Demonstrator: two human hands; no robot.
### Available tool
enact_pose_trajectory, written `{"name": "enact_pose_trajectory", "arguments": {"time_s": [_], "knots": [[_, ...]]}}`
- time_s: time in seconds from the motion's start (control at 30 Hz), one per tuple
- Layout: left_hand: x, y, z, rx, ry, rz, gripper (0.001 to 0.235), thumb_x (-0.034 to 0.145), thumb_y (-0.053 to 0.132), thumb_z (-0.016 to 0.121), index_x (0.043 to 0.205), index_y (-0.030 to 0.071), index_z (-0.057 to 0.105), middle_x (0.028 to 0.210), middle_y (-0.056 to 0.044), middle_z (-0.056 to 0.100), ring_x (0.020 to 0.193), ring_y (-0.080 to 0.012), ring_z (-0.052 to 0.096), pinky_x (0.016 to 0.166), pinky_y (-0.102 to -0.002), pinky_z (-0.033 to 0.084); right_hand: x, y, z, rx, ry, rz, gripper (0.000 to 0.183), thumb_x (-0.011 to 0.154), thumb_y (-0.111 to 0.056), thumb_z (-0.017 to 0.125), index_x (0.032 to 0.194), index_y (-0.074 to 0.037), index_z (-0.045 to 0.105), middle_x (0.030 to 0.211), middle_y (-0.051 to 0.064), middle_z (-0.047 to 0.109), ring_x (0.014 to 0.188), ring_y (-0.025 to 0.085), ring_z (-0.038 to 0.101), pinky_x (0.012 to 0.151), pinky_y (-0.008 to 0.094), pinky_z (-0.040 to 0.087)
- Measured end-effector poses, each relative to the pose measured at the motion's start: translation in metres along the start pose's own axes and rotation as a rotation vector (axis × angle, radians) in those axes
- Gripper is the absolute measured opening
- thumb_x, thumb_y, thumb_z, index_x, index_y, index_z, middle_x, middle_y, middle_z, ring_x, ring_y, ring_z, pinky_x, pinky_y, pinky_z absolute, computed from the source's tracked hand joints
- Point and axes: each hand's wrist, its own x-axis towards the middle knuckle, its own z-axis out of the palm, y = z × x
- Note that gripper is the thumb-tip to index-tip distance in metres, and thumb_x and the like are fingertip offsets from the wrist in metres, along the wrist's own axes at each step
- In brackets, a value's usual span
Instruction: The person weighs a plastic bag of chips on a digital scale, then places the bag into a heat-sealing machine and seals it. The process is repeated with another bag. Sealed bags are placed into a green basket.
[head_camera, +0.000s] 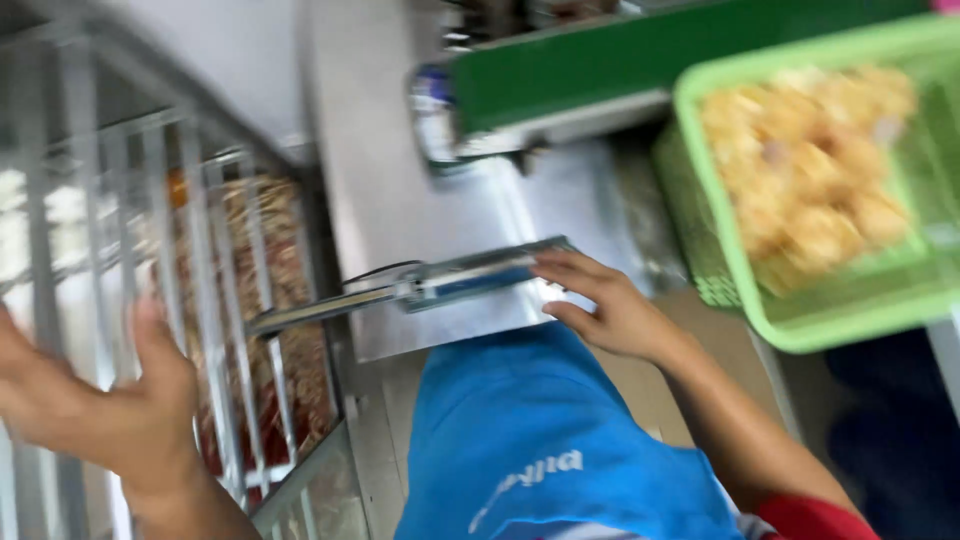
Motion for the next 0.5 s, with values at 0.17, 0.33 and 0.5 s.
{"name": "enact_pose_trajectory", "arguments": {"time_s": [0.17, 0.33, 0.5], "knots": [[-0.077, 0.122, 0.061, -0.703, -0.889, -0.508, 0.068, 0.090, 0.025, 0.076, 0.153, 0.011, 0.052, 0.134, -0.008, 0.070, 0.101, -0.0224, 0.072, 0.086, -0.037, 0.056, -0.020, 0.016, -0.071, -0.116, 0.182, -0.129, 0.035, 0.103, -0.016, 0.064, 0.134, -0.001, 0.062, 0.143, 0.022, 0.059, 0.134, 0.039, 0.060, 0.115, 0.051, 0.049], [-0.083, 0.220, 0.079, -0.932, -1.522, -0.664, 0.073, 0.083, 0.043, 0.070, 0.149, 0.017, 0.053, 0.144, -0.006, 0.065, 0.131, -0.0239, 0.064, 0.107, -0.041, 0.055, -0.065, 0.065, -0.185, -0.335, 0.425, 0.067, 0.029, 0.105, -0.012, 0.069, 0.129, 0.005, 0.066, 0.125, 0.021, 0.069, 0.111, 0.033, 0.068, 0.098, 0.045, 0.056], [-0.083, 0.270, 0.105, -0.939, -1.606, -0.587, 0.074, 0.085, 0.047, 0.067, 0.150, 0.016, 0.051, 0.153, -0.007, 0.056, 0.141, -0.0285, 0.054, 0.113, -0.045, 0.050, -0.111, 0.116, -0.258, -0.489, 0.483, 0.235, 0.021, 0.109, 0.002, 0.071, 0.128, 0.012, 0.071, 0.116, 0.025, 0.071, 0.095, 0.031, 0.069, 0.084, 0.041, 0.059]]}}
